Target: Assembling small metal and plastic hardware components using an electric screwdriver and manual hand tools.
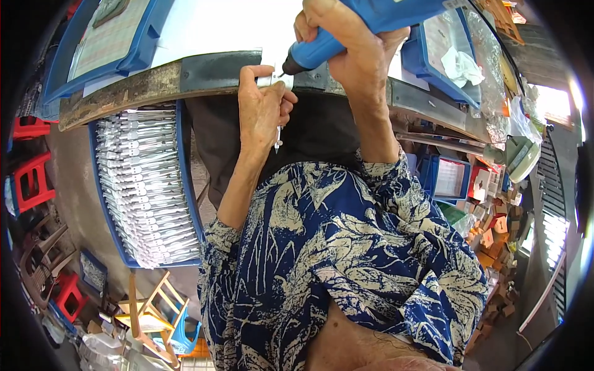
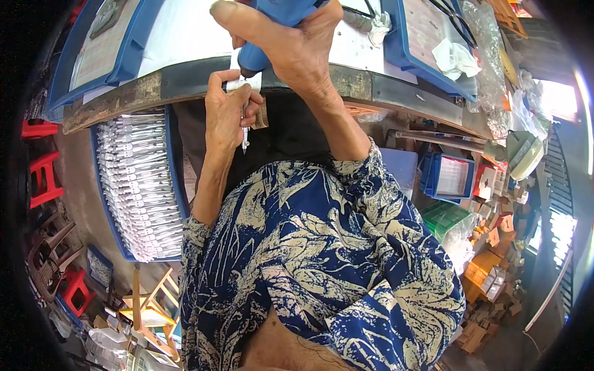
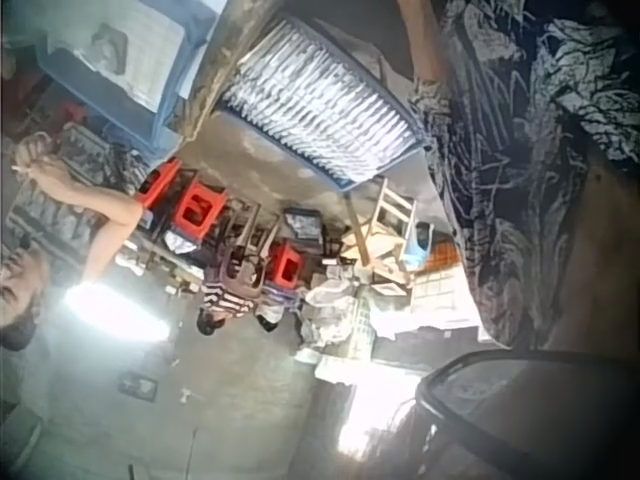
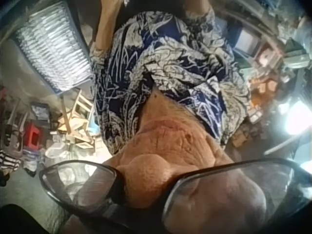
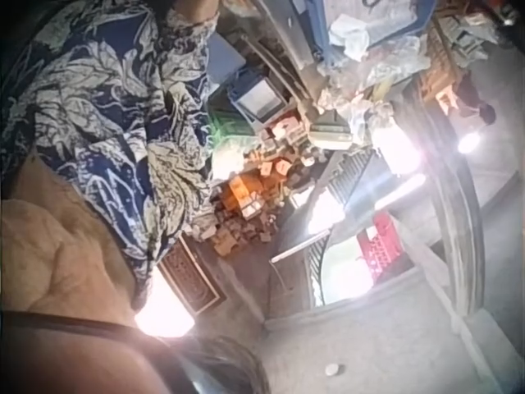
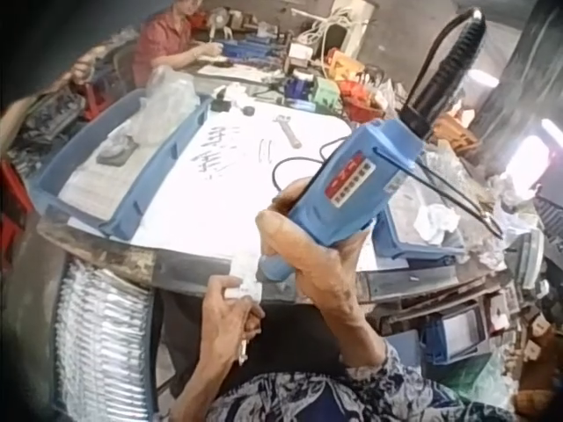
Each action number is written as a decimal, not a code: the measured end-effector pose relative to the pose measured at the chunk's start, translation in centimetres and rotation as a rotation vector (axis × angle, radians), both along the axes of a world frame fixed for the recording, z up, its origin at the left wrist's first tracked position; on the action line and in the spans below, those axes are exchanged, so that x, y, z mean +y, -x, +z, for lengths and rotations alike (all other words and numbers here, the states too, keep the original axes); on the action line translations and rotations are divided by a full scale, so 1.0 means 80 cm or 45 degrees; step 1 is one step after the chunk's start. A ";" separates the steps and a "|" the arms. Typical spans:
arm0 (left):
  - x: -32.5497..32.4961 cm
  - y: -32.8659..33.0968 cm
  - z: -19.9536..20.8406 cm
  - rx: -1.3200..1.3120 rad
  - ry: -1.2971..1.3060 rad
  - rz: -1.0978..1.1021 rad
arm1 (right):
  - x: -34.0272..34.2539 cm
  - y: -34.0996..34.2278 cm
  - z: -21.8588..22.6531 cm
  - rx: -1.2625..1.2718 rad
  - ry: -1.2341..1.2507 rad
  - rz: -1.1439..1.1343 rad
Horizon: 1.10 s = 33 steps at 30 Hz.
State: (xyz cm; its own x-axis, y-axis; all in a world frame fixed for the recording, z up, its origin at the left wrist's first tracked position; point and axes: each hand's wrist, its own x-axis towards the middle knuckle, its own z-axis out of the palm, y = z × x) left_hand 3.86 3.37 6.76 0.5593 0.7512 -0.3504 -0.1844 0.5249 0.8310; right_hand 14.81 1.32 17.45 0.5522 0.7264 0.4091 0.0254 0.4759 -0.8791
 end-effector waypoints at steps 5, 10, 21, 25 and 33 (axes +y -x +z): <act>0.001 -0.001 0.000 0.007 0.023 -0.002 | 0.001 0.008 0.004 0.002 0.115 0.030; 0.000 0.002 0.003 -0.009 0.025 0.005 | 0.004 0.010 0.004 -0.017 0.103 0.053; -0.001 0.001 0.003 0.003 0.008 -0.012 | 0.008 0.006 -0.005 -0.041 0.090 0.054; -0.002 0.004 0.000 0.006 -0.009 -0.010 | 0.010 0.007 -0.006 -0.026 0.081 0.071; 0.001 0.004 -0.003 -0.036 -0.001 -0.017 | 0.018 0.006 -0.016 -0.067 0.148 0.068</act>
State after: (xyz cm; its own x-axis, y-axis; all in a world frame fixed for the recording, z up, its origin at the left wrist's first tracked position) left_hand 3.56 3.43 6.56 0.5792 0.7438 -0.3336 -0.2005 0.5267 0.8261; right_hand 14.36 2.77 16.19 0.4913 0.7986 0.3476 0.0500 0.3726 -0.9266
